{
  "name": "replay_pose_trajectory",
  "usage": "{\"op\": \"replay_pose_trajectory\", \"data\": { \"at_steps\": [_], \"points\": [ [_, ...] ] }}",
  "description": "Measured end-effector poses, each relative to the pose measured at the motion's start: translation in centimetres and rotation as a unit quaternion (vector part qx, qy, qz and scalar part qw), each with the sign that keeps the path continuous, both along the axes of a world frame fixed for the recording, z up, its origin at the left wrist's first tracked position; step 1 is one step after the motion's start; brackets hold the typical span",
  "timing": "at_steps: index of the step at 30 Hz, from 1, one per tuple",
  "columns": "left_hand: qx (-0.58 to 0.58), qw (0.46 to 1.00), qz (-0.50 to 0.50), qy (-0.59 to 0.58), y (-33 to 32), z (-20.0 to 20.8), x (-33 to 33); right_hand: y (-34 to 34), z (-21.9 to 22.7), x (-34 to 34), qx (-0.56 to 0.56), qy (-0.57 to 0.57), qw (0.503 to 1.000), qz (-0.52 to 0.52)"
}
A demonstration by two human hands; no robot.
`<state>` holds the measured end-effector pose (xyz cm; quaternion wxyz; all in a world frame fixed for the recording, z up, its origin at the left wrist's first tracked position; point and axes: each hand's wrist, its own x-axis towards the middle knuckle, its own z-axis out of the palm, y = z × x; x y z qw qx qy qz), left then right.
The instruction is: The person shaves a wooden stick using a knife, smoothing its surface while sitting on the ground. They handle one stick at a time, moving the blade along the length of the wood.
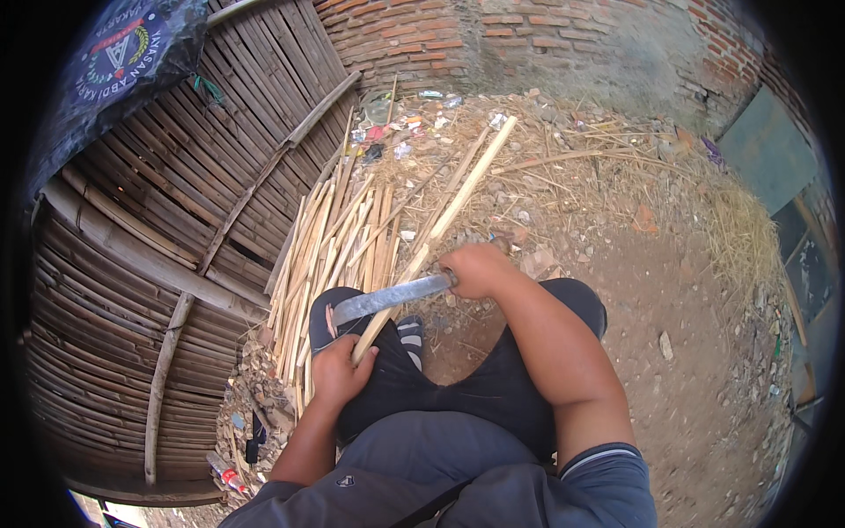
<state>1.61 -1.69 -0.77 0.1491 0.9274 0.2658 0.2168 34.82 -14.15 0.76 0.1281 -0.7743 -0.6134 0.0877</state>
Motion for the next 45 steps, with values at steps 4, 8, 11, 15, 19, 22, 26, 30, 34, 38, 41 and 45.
{"op": "replay_pose_trajectory", "data": {
  "at_steps": [4,8,11,15,19,22,26,30,34,38,41,45],
  "points": [
    [0.01,1.0,-0.008,-0.013,0.0,0.1,0.3,-0.3,0.4,-0.1,-0.012,-0.01,1.0,-0.01],
    [0.001,1.0,-0.001,-0.012,0.0,-0.1,0.2,-0.3,1.2,-0.3,-0.013,-0.021,1.0,-0.016],
    [-0.004,1.0,0.005,-0.008,0.0,-0.2,0.1,-0.5,1.6,-0.3,-0.001,-0.009,0.999,-0.038],
    [-0.008,1.0,0.006,0.003,0.1,0.0,0.2,-0.6,1.8,0.1,0.013,-0.01,0.997,-0.07],
    [-0.018,1.0,0.001,0.018,0.3,0.0,0.0,-0.4,2.1,0.0,0.013,-0.037,0.998,-0.039],
    [-0.02,0.999,-0.004,0.026,0.2,0.7,0.0,-0.4,2.2,-0.1,0.026,-0.034,0.999,-0.028],
    [-0.019,0.999,-0.001,0.034,0.3,0.4,0.0,-0.1,1.4,0.1,0.024,-0.015,0.998,-0.052],
    [-0.011,1.0,-0.008,0.027,0.7,-0.3,-0.2,0.5,0.5,0.3,0.021,-0.014,0.999,-0.045],
    [-0.016,1.0,-0.012,0.004,0.7,0.0,-0.4,0.3,0.9,0.7,0.067,-0.004,0.997,-0.033],
    [-0.013,1.0,-0.016,-0.019,0.7,-0.5,-0.4,0.0,0.4,1.4,0.096,0.01,0.994,-0.055],
    [-0.012,1.0,-0.013,-0.012,0.7,-0.5,-0.5,0.1,0.1,1.0,0.095,-0.023,0.994,-0.045],
    [-0.009,1.0,-0.013,-0.01,0.7,-0.7,-0.5,0.5,-0.3,0.6,0.077,-0.038,0.996,-0.007]
  ]
}}
